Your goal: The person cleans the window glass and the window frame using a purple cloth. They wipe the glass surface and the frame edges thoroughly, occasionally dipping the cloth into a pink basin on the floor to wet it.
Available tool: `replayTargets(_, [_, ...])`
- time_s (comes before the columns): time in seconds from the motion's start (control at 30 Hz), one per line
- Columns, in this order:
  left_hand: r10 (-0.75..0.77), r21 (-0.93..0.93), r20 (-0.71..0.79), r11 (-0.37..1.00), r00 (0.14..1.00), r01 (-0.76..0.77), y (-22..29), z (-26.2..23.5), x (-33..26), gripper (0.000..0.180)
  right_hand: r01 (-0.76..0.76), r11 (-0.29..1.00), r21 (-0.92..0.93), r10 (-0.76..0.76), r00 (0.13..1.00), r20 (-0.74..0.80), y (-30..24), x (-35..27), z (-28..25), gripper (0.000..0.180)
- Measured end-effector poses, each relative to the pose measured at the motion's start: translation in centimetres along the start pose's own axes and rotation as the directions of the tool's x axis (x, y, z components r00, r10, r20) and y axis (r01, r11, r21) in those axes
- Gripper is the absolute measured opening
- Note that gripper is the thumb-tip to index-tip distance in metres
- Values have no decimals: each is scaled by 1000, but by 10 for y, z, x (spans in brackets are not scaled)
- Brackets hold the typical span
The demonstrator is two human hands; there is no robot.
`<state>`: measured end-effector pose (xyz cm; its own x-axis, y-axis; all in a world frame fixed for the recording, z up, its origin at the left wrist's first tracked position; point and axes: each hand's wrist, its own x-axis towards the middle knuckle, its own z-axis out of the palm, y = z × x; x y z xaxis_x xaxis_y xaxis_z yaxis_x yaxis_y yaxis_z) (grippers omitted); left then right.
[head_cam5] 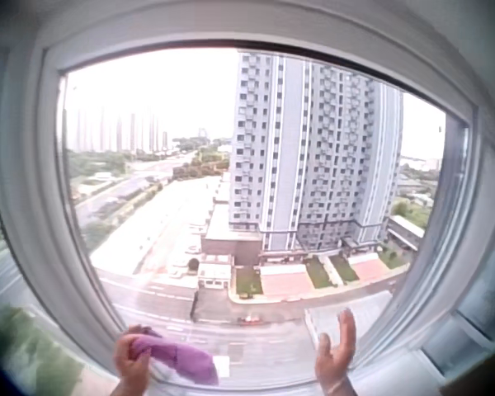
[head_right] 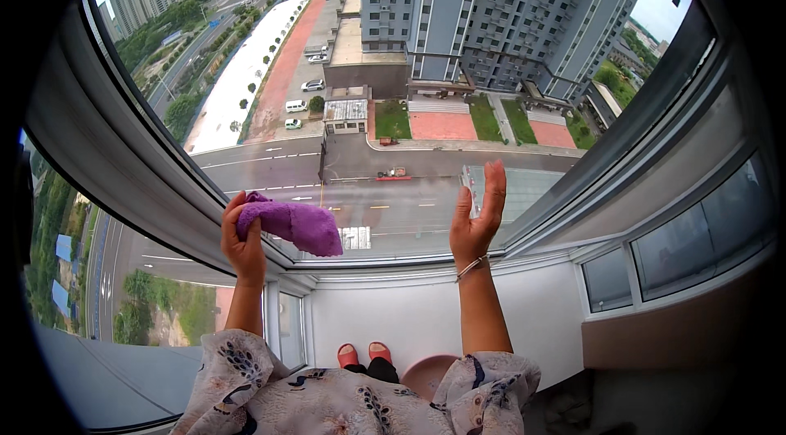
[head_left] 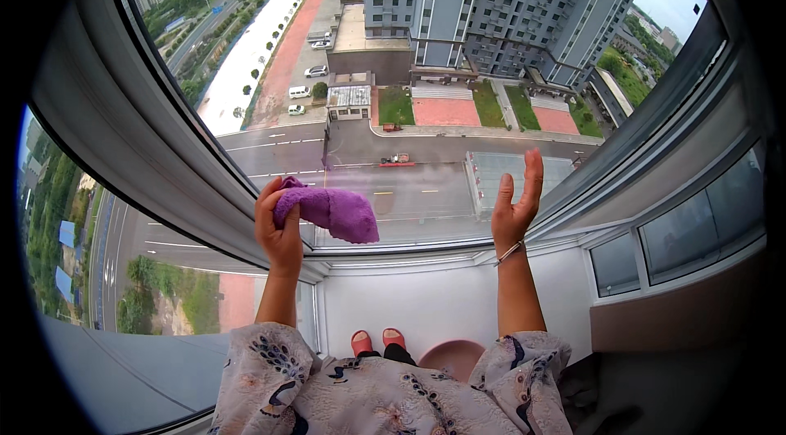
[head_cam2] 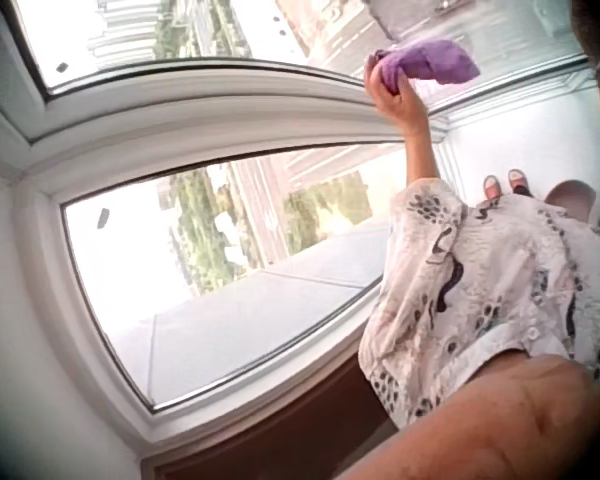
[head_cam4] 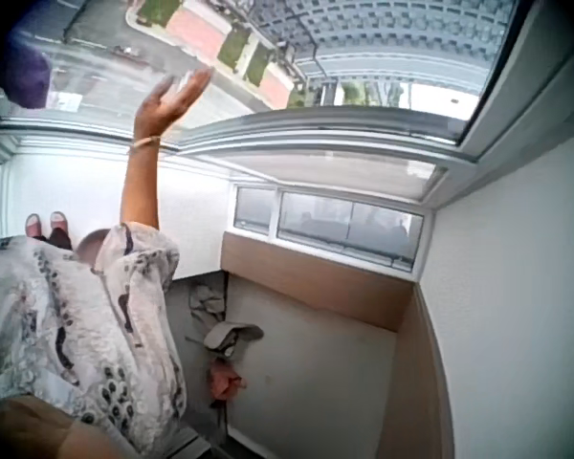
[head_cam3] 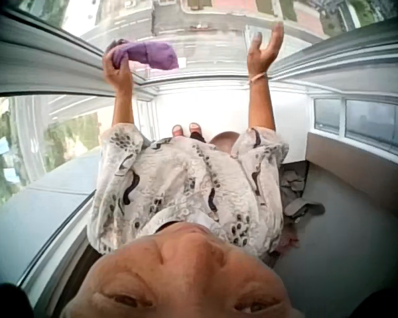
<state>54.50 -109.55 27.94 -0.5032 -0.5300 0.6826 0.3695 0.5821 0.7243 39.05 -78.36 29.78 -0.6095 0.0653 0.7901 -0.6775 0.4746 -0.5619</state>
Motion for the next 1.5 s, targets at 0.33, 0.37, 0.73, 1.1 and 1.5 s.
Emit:
replayTargets(0.33, [625, 244, 88, 741, 775, -625, 41, 25, 94, 14, 153, 956, -250, -210, 953, -217, -20, 73, 18, 78])
replayTargets(0.37, [651, 261, 98, 713, 752, -651, 41, 22, 103, 13, 158, 954, -256, -219, 949, -227, -27, 80, 23, 79])
replayTargets(0.73, [728, 327, 149, 603, 670, -728, 19, 36, 126, 19, 53, 944, -325, -167, 928, -333, -31, 109, 42, 94])
replayTargets(1.1, [724, 255, 195, 614, 662, -747, 28, 37, 119, 16, 92, 937, -338, -213, 916, -339, -14, 116, 40, 100])
replayTargets(1.5, [621, 200, -56, 774, 782, -601, 9, -24, 117, 18, 196, 870, -452, -374, 860, -347, 34, 147, -6, 81])
